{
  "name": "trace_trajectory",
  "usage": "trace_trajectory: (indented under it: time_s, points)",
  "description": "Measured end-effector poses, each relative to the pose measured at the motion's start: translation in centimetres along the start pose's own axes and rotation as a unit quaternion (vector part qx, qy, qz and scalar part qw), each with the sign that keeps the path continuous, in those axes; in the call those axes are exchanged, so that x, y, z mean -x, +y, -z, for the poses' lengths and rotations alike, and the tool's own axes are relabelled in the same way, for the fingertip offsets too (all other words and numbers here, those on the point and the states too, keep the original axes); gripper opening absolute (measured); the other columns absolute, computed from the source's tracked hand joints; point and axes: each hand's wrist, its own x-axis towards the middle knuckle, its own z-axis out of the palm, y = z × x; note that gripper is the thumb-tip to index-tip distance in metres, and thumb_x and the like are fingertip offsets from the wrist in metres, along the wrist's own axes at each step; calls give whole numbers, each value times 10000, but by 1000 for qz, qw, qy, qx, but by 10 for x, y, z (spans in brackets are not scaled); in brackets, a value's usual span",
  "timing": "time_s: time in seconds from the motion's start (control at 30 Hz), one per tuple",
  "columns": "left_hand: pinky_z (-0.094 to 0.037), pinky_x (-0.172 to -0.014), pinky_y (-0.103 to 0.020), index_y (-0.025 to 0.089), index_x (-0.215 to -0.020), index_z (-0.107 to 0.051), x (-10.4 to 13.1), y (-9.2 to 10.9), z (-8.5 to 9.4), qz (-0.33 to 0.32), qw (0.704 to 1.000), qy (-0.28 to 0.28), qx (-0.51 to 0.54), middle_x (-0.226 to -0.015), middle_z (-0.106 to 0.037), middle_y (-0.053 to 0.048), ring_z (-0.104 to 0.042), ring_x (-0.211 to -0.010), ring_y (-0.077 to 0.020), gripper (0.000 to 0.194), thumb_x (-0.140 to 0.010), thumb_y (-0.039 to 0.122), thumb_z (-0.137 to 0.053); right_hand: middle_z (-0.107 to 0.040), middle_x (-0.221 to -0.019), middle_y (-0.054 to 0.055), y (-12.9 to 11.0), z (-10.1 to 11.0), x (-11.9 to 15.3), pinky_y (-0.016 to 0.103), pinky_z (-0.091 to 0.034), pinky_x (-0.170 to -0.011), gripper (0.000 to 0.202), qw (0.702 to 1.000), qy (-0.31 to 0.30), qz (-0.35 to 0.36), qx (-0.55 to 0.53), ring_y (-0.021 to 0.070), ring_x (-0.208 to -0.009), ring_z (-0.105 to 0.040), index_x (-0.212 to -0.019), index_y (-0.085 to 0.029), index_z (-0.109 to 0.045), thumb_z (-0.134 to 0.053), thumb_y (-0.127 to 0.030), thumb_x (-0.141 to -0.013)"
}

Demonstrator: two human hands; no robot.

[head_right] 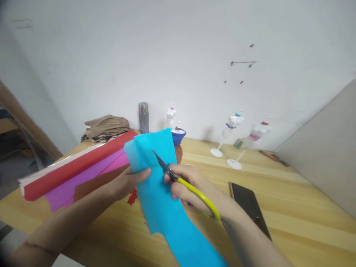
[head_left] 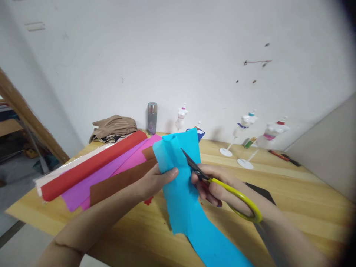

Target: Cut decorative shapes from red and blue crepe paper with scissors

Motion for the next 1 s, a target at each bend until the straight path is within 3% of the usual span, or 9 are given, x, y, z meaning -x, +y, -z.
trace_trajectory:
  time_s: [0.17, 0.3, 0.5, 0.7, 0.87, 1.0]
  points:
    - [-622, -923, -442, 133, -1173, -745, -1, -7, 2, -11, 1000, 1, 13, -1142, -813, -167, -777, -1080, -356, 646, -799, 652, -830, -603, -745, -1, -7, -1, 1, 204, -379, -440, 633, 999, 7, -28, -16, 83, -520, -476, -1033, -195, -607, -605, -816, -908]
    - [-591, -1019, -506, 123, -1235, -732, -1, -9, 2, 12, 999, -42, 2, -1294, -763, -213, -733, -1206, -394, 627, -863, 625, -786, -611, -753, 6, -12, -1, -1, 207, -396, -449, 657, 999, 9, -32, -6, 89, -536, -500, -1002, -193, -604, -606, -840, -887]
    - [-591, -1001, -463, 142, -1194, -760, 2, -5, -1, 12, 999, -12, -36, -1238, -784, -173, -748, -1154, -354, 661, -819, 685, -796, -614, -734, 1, -11, 0, -2, 201, -397, -437, 695, 999, 14, -30, -11, 83, -513, -499, -1014, -185, -611, -614, -864, -860]
    - [-572, -1044, -508, 124, -1197, -754, 5, 0, -3, 19, 999, -28, -24, -1179, -792, -190, -737, -1176, -378, 673, -825, 684, -791, -608, -683, -18, 1, -7, -5, 191, -366, -407, 690, 997, 28, -13, -66, 72, -449, -470, -1033, -185, -613, -607, -857, -873]
    - [-554, -1085, -559, 122, -1248, -736, 3, 0, -2, 31, 999, -23, -21, -1295, -757, -214, -689, -1274, -418, 718, -818, 694, -791, -552, -577, -68, 9, -12, -6, 171, -285, -368, 665, 994, 54, -3, -93, 45, -376, -364, -1007, -198, -606, -627, -848, -867]
    - [-556, -1088, -549, 129, -1312, -705, 4, 1, -3, 33, 999, -10, -12, -1354, -736, -212, -703, -1258, -406, 755, -801, 673, -821, -553, -644, -58, 8, -8, -2, 164, -281, -374, 664, 997, 44, -5, -58, 40, -409, -376, -1046, -192, -605, -621, -835, -883]
